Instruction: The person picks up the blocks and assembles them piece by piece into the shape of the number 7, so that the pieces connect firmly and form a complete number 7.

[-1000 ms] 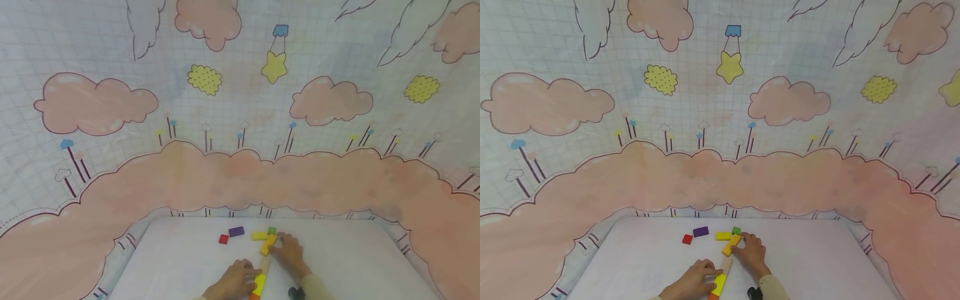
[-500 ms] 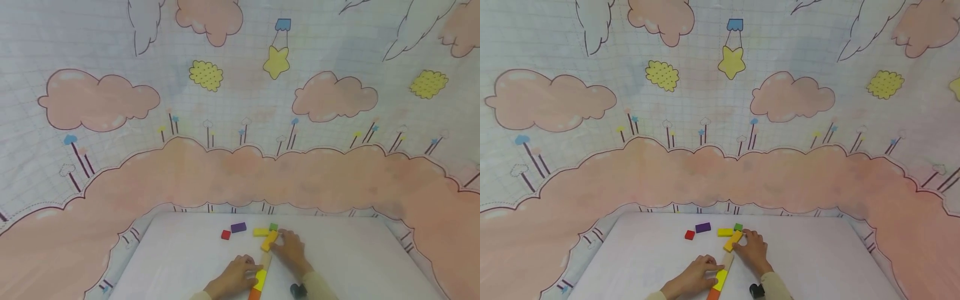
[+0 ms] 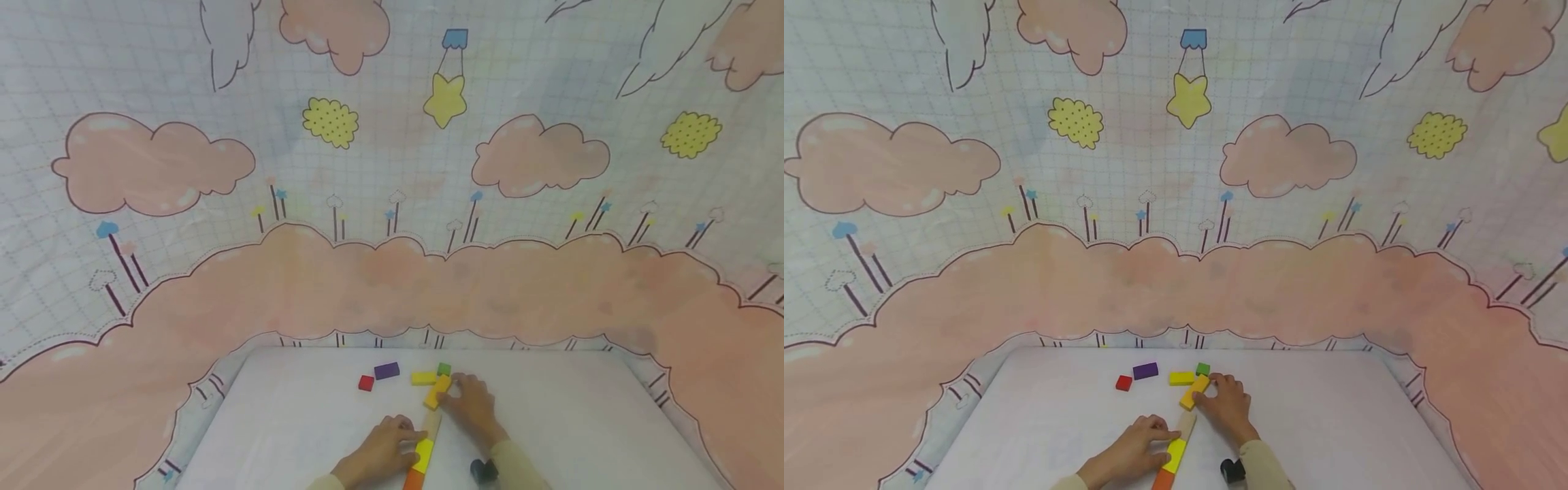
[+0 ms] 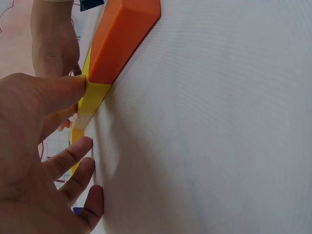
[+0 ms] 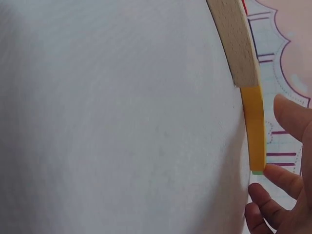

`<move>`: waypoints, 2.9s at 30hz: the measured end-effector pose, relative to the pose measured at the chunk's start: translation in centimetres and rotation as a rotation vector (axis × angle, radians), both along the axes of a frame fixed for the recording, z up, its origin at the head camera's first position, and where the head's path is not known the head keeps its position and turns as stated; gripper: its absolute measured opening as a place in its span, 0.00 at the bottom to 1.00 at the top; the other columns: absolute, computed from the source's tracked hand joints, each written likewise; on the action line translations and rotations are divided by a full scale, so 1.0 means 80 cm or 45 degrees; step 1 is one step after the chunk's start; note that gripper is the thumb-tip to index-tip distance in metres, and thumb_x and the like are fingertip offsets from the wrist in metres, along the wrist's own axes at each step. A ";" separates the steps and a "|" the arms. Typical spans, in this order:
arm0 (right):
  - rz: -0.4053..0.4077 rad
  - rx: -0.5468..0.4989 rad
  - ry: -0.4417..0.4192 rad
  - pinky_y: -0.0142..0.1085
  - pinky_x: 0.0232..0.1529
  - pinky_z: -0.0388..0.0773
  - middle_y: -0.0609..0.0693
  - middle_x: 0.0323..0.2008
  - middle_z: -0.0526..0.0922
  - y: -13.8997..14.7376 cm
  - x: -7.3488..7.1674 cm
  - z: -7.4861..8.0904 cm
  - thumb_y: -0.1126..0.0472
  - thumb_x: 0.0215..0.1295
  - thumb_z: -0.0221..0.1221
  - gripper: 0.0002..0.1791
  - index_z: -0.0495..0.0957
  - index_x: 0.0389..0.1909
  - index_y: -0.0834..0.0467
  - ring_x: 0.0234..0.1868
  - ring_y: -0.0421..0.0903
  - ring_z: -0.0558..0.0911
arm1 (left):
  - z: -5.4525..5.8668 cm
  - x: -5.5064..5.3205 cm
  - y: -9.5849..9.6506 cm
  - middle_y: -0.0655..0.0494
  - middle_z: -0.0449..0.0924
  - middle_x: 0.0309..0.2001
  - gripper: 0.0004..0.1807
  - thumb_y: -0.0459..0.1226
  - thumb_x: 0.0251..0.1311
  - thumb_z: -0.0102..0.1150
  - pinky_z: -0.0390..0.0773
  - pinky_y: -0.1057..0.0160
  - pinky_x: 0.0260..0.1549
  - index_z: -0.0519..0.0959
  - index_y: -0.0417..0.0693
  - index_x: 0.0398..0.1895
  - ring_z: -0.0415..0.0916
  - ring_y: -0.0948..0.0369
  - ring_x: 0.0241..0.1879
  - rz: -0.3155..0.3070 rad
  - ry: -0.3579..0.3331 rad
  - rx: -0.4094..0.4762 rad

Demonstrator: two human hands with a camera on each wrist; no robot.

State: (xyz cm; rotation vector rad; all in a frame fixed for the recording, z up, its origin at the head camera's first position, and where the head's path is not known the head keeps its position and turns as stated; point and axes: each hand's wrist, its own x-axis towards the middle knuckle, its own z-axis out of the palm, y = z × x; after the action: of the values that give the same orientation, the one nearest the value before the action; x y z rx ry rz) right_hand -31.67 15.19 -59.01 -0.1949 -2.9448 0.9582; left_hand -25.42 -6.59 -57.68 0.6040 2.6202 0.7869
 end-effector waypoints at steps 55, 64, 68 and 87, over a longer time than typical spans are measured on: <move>0.043 0.058 0.001 0.65 0.62 0.62 0.56 0.61 0.75 0.005 -0.002 -0.004 0.45 0.60 0.64 0.31 0.75 0.63 0.50 0.62 0.57 0.71 | 0.000 0.003 0.001 0.70 0.74 0.48 0.22 0.50 0.60 0.64 0.76 0.55 0.51 0.77 0.78 0.59 0.66 0.66 0.45 0.026 0.008 -0.046; 0.029 0.060 0.004 0.64 0.64 0.62 0.55 0.61 0.74 0.005 -0.002 -0.007 0.45 0.59 0.65 0.30 0.75 0.63 0.49 0.63 0.56 0.71 | 0.002 0.004 0.001 0.70 0.74 0.48 0.23 0.49 0.60 0.65 0.76 0.55 0.52 0.77 0.78 0.59 0.66 0.66 0.44 0.028 0.012 -0.043; 0.034 0.038 0.002 0.65 0.64 0.62 0.55 0.62 0.74 0.005 0.000 -0.003 0.45 0.59 0.65 0.30 0.75 0.62 0.49 0.63 0.57 0.71 | 0.001 0.004 0.001 0.69 0.74 0.48 0.23 0.50 0.60 0.64 0.76 0.55 0.51 0.76 0.78 0.59 0.66 0.66 0.44 0.024 0.015 -0.045; 0.054 0.028 0.022 0.66 0.62 0.62 0.57 0.61 0.75 0.005 0.001 -0.001 0.46 0.57 0.66 0.30 0.76 0.61 0.50 0.62 0.58 0.71 | 0.001 0.005 -0.001 0.69 0.75 0.49 0.23 0.50 0.60 0.64 0.76 0.57 0.50 0.76 0.78 0.59 0.66 0.66 0.44 0.011 0.028 -0.044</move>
State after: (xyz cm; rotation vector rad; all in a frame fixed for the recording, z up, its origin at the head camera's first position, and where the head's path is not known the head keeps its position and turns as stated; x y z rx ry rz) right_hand -31.56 15.61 -59.12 -0.1234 -2.9539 0.9274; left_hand -25.03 -6.67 -57.60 0.5952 2.6520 0.7398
